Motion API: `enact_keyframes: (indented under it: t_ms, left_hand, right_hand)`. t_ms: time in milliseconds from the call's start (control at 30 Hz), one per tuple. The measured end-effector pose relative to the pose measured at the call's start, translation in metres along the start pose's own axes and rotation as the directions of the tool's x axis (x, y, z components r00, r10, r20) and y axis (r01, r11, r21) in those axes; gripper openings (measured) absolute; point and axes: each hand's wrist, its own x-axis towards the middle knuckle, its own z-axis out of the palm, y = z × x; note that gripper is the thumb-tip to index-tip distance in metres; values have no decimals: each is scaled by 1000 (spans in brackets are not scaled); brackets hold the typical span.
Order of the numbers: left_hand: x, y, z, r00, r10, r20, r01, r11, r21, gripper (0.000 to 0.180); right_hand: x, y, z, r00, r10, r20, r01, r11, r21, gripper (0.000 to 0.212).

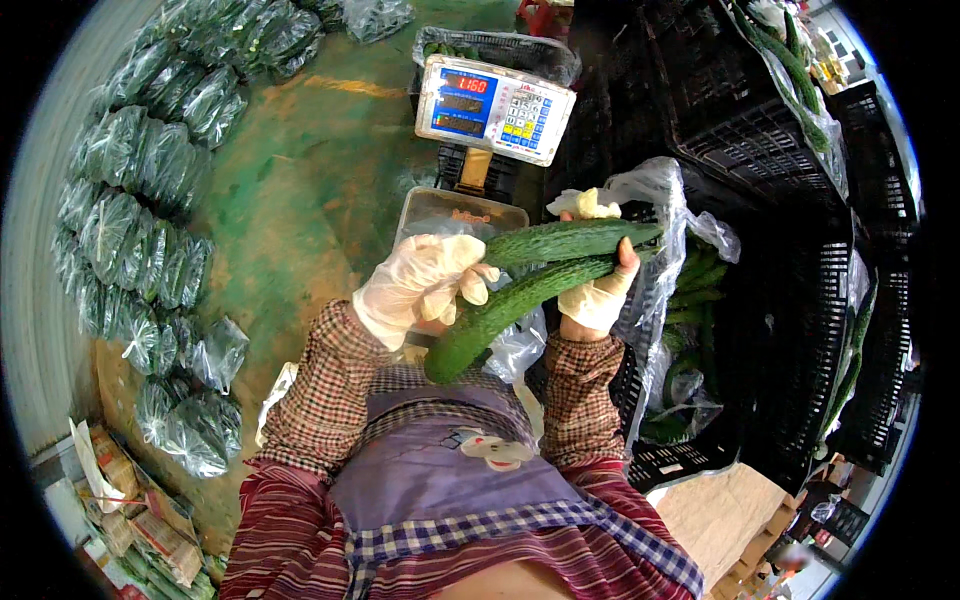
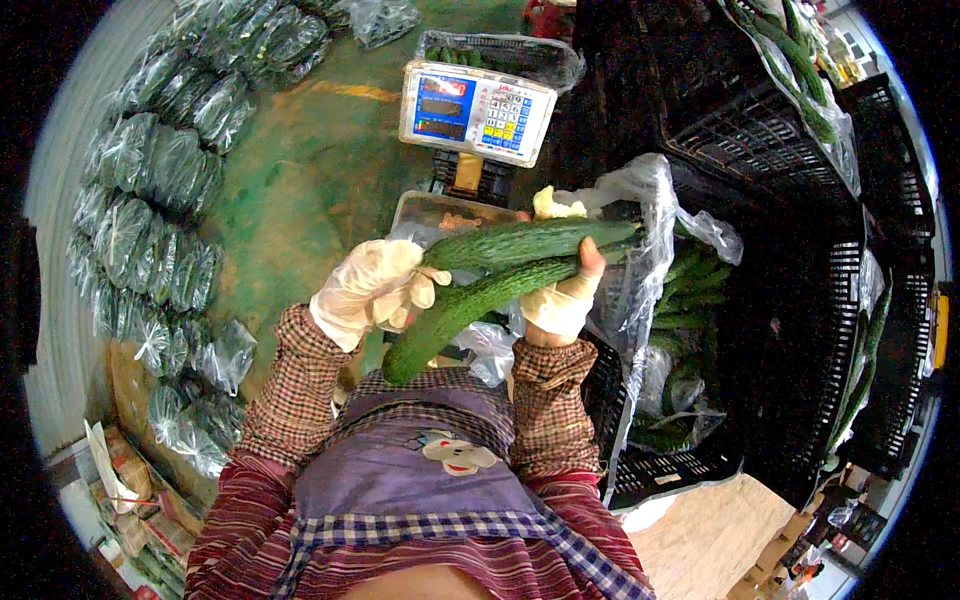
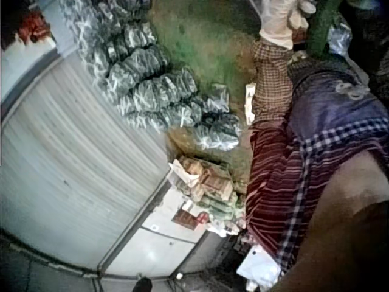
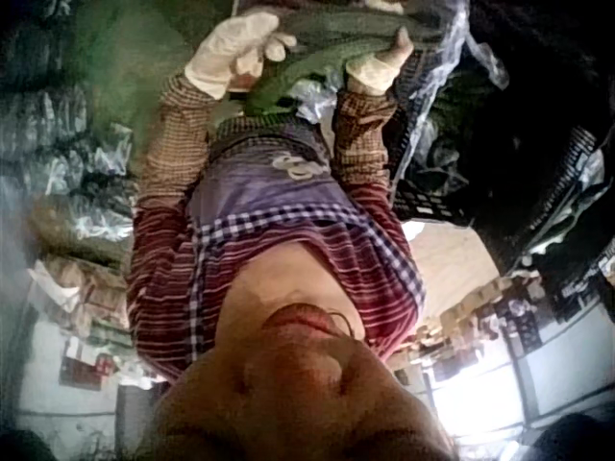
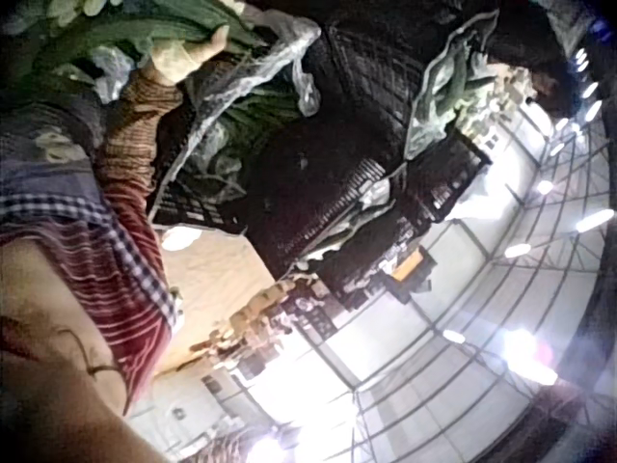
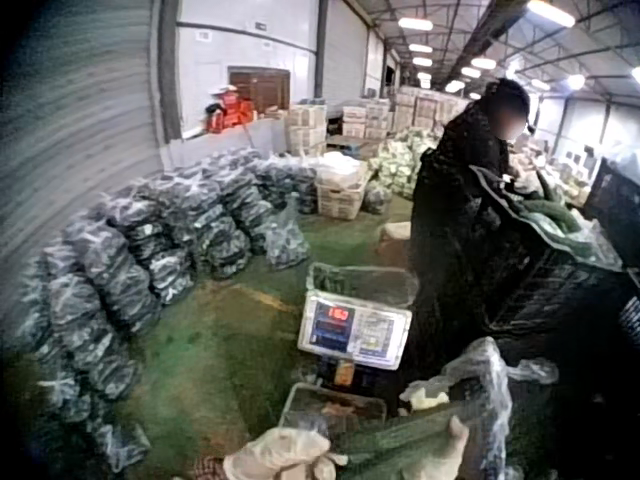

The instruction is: The person sorts and weighs bitter melons, transferring them from large plastic crates into smaller plastic bags using an electronic scale.

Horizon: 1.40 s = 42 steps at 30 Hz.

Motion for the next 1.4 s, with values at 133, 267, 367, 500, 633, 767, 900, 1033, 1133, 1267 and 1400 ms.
enact_keyframes:
  t_ms: [133,267,367,500,633,767,900,1033,1133,1267,1400]
  left_hand:
    - [1,1,11,991,3,-135,7,997,75,23]
    - [-1,-1,9,971,41,-234,24,964,266,22]
    - [1,-5,11,924,149,-352,1,920,392,19]
    - [3,2,0,888,203,-413,-41,929,368,19]
    - [-13,14,-27,937,226,-266,-155,953,261,37]
    - [-26,13,-27,957,204,-206,-152,958,243,41]
    - [-45,8,-43,930,319,-186,-301,947,115,41]
    - [-55,5,-53,949,267,-166,-264,964,39,42]
    - [-59,11,-39,950,241,-200,-202,959,198,41]
    - [-34,5,-22,940,193,-282,-87,933,350,40]
    - [-5,-18,29,984,61,-166,57,776,628,54]
  right_hand:
    - [-1,0,1,998,23,-56,-24,1000,-4,49]
    - [-3,-6,12,998,-19,-65,12,995,-102,49]
    - [-3,-10,26,985,-173,-6,165,947,-277,44]
    - [1,-22,38,931,-339,133,360,803,-474,50]
    - [0,-35,58,895,-306,325,442,709,-550,49]
    - [-3,10,69,756,206,621,361,660,-658,45]
    - [-2,76,36,428,497,755,751,269,-603,51]
    - [20,135,-34,613,772,170,605,-320,-729,56]
    - [12,146,-43,758,646,91,416,-370,-831,45]
    - [-2,90,2,673,735,-88,-658,540,-524,41]
    - [-22,64,8,908,404,109,-337,860,-382,31]
